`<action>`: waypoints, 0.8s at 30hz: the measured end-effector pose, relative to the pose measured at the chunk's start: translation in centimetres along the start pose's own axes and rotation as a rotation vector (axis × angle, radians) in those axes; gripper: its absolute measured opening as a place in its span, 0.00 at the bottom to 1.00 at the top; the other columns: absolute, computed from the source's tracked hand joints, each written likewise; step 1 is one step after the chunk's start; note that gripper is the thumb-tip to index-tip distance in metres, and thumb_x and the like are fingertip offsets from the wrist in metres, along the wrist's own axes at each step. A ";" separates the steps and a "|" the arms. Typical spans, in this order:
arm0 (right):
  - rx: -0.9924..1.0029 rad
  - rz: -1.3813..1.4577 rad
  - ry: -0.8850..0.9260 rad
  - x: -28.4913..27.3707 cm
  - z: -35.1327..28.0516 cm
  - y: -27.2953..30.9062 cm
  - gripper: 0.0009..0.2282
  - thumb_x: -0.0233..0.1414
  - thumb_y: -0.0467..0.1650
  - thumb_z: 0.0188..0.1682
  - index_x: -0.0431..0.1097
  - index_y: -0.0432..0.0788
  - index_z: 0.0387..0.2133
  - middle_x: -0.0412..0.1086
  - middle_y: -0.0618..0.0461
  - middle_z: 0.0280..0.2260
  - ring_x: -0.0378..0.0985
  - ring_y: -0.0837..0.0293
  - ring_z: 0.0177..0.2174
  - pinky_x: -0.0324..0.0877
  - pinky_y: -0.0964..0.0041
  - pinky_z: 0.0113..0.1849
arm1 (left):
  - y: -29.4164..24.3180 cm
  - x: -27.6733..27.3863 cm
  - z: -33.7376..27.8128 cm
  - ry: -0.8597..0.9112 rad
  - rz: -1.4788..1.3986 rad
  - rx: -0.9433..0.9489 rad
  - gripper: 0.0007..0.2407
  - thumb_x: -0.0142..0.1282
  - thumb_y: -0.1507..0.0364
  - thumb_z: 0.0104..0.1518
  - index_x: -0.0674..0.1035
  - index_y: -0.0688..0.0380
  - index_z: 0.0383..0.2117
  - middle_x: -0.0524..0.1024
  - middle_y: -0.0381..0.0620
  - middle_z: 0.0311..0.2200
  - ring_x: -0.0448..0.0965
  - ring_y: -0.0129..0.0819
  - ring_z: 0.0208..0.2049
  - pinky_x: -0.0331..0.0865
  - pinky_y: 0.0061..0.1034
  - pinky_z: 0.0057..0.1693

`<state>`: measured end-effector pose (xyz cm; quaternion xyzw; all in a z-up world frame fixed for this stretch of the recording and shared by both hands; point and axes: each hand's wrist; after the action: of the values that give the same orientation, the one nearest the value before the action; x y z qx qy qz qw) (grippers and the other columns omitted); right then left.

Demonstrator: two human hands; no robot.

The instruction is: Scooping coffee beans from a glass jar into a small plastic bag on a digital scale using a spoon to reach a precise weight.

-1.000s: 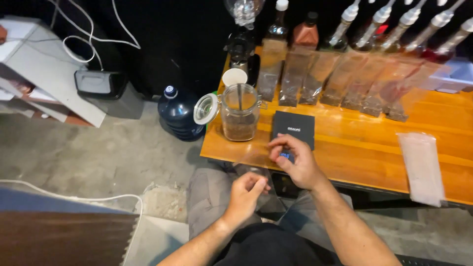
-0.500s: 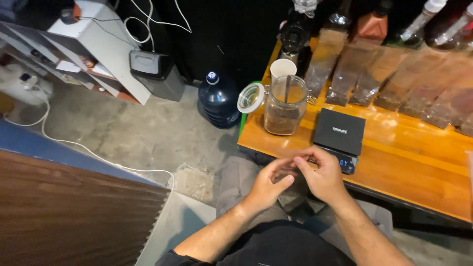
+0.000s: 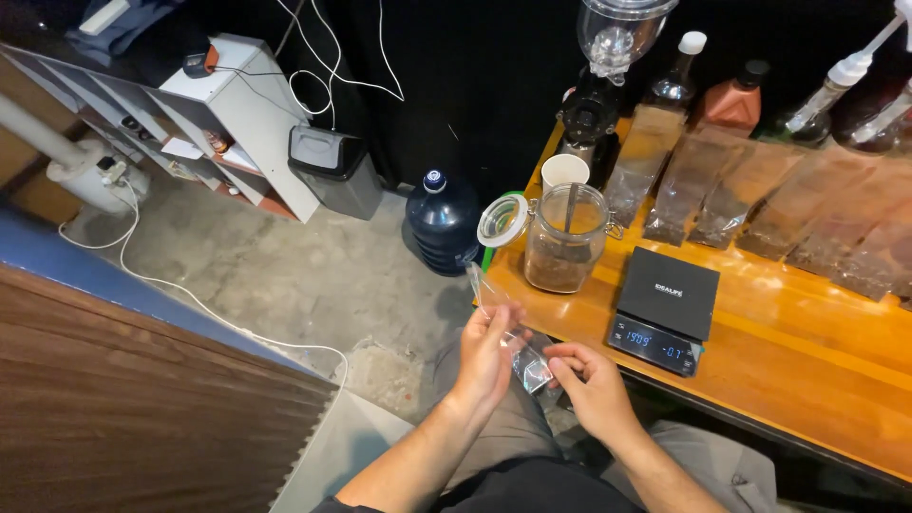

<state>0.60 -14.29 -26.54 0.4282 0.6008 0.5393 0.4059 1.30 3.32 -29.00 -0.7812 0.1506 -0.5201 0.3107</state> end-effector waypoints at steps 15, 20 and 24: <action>0.127 0.016 0.104 -2.5 -5.0 -3.6 0.10 0.49 0.27 0.54 0.75 0.35 0.44 0.80 0.42 0.30 0.82 0.56 0.30 0.75 0.62 0.38 | -2.5 -1.6 1.1 -0.029 0.091 0.051 0.03 0.55 0.69 0.66 0.75 0.51 0.39 0.81 0.43 0.41 0.82 0.35 0.44 0.79 0.34 0.48; 0.049 0.222 0.114 -2.4 -4.9 -4.0 0.19 0.55 0.33 0.52 0.68 0.37 0.55 0.77 0.42 0.40 0.82 0.57 0.35 0.76 0.62 0.41 | 1.2 -0.1 -1.0 0.071 0.074 -0.038 0.07 0.59 0.68 0.64 0.74 0.51 0.40 0.81 0.45 0.41 0.84 0.38 0.43 0.81 0.37 0.47; 0.033 0.287 0.081 -1.9 -4.5 -4.1 0.09 0.56 0.28 0.52 0.74 0.35 0.43 0.79 0.42 0.33 0.83 0.57 0.32 0.77 0.65 0.37 | 2.6 1.2 -2.8 0.176 0.103 -0.032 0.09 0.60 0.68 0.63 0.72 0.54 0.39 0.82 0.53 0.40 0.85 0.42 0.41 0.82 0.34 0.45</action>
<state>-3.45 -17.66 -30.17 0.4942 0.5579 0.5988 0.2930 -0.49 -0.27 -29.04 -0.7286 0.2257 -0.5675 0.3102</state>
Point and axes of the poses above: each hand's wrist, its own z-axis towards the middle knuckle, its own x-axis out of the palm, y = z × x
